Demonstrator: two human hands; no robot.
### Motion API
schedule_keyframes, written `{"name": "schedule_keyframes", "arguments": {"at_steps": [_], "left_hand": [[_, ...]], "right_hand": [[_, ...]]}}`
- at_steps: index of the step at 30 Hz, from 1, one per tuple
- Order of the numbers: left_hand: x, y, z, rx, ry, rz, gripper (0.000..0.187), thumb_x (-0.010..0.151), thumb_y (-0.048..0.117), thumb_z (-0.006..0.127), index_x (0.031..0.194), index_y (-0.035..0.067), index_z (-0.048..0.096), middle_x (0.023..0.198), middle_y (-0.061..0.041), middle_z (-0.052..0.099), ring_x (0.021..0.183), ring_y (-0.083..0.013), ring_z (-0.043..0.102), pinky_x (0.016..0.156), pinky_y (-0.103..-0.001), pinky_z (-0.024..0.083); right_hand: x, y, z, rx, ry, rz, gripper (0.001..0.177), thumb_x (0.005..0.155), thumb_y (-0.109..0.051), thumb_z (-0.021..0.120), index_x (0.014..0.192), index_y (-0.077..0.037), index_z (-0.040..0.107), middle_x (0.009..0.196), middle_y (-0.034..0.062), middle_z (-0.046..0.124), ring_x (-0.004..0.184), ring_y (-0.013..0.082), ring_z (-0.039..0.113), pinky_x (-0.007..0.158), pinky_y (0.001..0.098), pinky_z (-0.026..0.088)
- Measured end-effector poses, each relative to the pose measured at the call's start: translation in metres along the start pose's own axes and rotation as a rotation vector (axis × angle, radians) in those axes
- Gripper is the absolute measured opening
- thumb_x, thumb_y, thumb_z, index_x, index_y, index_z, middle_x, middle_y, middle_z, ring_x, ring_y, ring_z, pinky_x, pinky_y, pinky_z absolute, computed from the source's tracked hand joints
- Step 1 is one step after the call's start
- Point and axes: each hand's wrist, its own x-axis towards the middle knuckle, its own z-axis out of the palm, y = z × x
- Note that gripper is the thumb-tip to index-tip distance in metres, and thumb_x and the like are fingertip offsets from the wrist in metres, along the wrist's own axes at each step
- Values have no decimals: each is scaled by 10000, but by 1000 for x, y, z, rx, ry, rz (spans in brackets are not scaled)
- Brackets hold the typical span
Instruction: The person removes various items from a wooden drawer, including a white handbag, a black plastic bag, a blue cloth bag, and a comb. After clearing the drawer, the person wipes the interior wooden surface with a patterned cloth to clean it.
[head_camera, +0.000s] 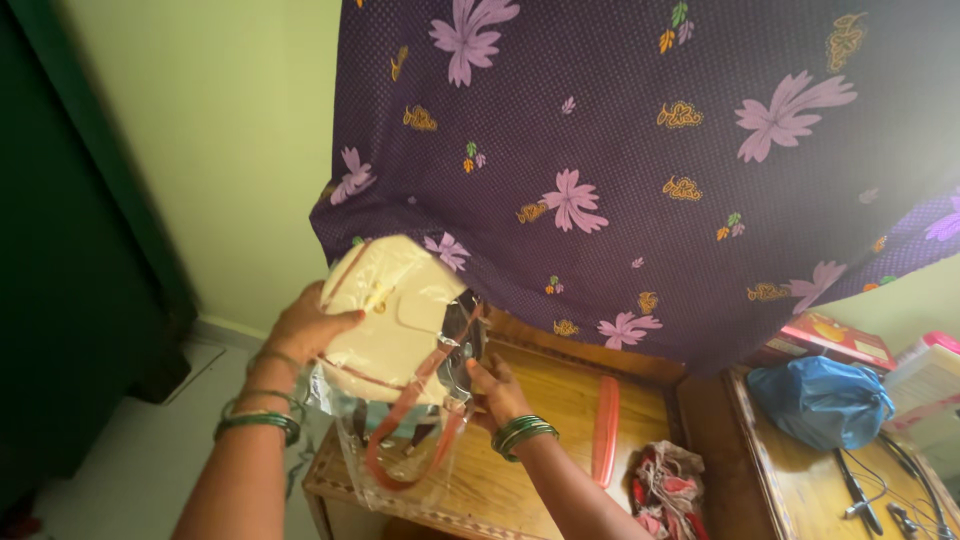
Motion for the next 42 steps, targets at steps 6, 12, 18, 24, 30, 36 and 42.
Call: {"name": "schedule_keyframes", "arguments": {"at_steps": [6,12,18,24,30,36,42], "left_hand": [[-11,-25,12,-683,-235,-141,582,800,221,695,1347,51,590,1197,-153,732,1036,-242,720,852,-393,586],[-32,-5,20,-1162,-319,-227,570,867,312,662,1351,18,594,1263,-135,711,1117,-242,691,912,-382,573],[-96,5,48,-1171,-267,-364,632,828,404,643,1396,141,555,1287,-81,717,1145,-258,690,903,-458,571],[-157,-78,155,-1456,-491,-554,676,795,312,718,1412,90,553,1308,-171,693,1166,-323,671,981,-521,536],[-205,-41,235,-1523,-536,-503,703,784,233,749,1436,59,549,1361,-129,679,1250,-274,633,1056,-476,490],[-211,34,238,-1391,-641,-482,717,815,326,719,1455,74,515,1374,-136,642,1230,-306,616,1026,-480,480],[-222,71,213,-872,-528,-277,1081,852,563,697,1726,386,86,1659,-42,318,1457,-333,423,1017,-655,405]], "right_hand": [[-2,-9,-4,-12,98,219,436,906,-429,653,1254,-171,600,1080,51,653,818,220,594,656,471,503],[-5,-36,-33,51,-73,-109,375,998,-362,504,1109,-39,659,927,157,650,799,287,641,675,411,566],[-23,-13,-111,405,-159,56,437,999,-289,355,1225,-44,638,1045,133,743,872,259,722,786,409,601],[-125,0,-163,248,-277,-152,366,1081,-191,482,1343,20,626,1061,194,695,885,308,708,751,451,587],[-216,-49,-151,381,-108,-68,390,1002,-165,481,1338,-25,620,1069,186,708,905,317,720,769,455,594],[-271,-77,-150,428,-1,-85,438,923,-138,480,1334,-71,615,1078,178,722,925,326,731,788,458,600],[-273,-84,-165,449,47,-96,503,844,-111,478,1330,-117,610,1087,170,736,946,336,743,806,462,606]]}}
